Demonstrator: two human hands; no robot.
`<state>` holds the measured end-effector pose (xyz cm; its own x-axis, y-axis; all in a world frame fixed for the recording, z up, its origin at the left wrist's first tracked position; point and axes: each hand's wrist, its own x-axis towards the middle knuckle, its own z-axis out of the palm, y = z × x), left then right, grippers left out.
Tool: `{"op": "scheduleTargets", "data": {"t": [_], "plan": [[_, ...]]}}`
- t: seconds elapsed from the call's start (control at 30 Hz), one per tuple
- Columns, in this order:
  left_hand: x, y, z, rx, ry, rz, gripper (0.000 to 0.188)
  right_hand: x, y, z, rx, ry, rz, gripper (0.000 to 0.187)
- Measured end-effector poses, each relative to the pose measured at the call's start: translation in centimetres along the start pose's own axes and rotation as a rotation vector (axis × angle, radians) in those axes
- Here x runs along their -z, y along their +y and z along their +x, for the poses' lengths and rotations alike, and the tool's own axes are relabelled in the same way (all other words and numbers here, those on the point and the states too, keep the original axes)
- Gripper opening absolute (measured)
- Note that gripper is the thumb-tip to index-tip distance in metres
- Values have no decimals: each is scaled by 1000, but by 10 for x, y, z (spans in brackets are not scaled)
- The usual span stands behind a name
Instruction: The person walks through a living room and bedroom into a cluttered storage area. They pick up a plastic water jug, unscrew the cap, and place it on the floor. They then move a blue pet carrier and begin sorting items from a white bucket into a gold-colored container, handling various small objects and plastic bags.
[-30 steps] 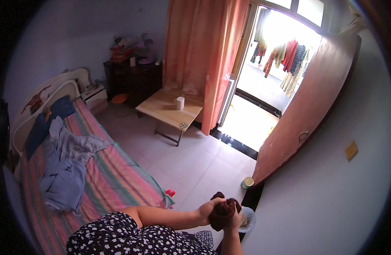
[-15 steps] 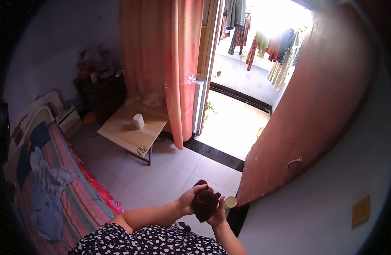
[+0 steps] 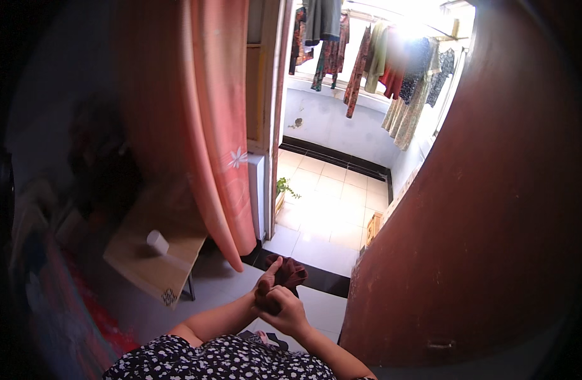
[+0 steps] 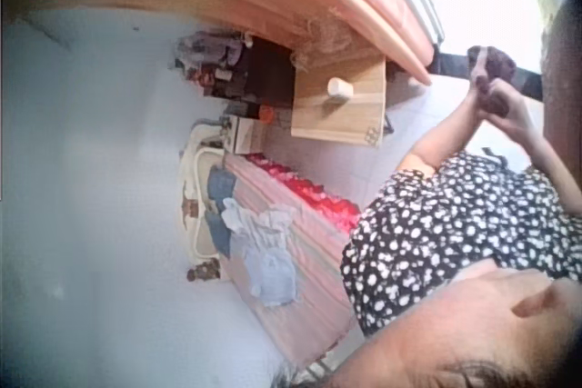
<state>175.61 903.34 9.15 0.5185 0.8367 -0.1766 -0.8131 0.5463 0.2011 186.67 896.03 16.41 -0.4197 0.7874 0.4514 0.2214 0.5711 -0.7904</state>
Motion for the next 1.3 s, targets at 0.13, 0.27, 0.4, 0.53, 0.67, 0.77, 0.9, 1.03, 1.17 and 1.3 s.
{"op": "scheduleTargets", "data": {"t": [0.13, 0.27, 0.4, 0.53, 0.67, 0.77, 0.9, 1.03, 1.17, 1.3], "plan": [[-27, 22, 78, 51, 57, 50, 34, 33, 55, 65, 175, 279, -402, 27], [-27, 25, 160, 41, 291, 145, 30, 95, 155, 112, -251, 553, -308, 23], [-49, 55, 240, 182, 215, 181, 36, 168, 257, 165, -515, 621, 353, 23], [-82, 109, 344, 184, 70, 131, 42, 221, 354, 204, -712, 364, 935, 33], [-84, 151, 445, -64, -9, 123, 36, 274, 417, 254, -871, 386, 1340, 38], [-59, 166, 508, -126, 204, 165, 34, 310, 448, 313, -745, 358, 1326, 38], [-27, 187, 586, -30, 425, 243, 30, 330, 462, 400, -664, 280, 965, 30], [16, 235, 678, 18, -48, 98, 40, 318, 484, 487, -566, 53, 809, 23], [-25, 286, 763, 116, 47, 17, 48, 334, 547, 560, -479, 50, 422, 22], [-42, 342, 828, 159, 203, 36, 46, 362, 625, 635, -410, 286, 422, 22]]}}
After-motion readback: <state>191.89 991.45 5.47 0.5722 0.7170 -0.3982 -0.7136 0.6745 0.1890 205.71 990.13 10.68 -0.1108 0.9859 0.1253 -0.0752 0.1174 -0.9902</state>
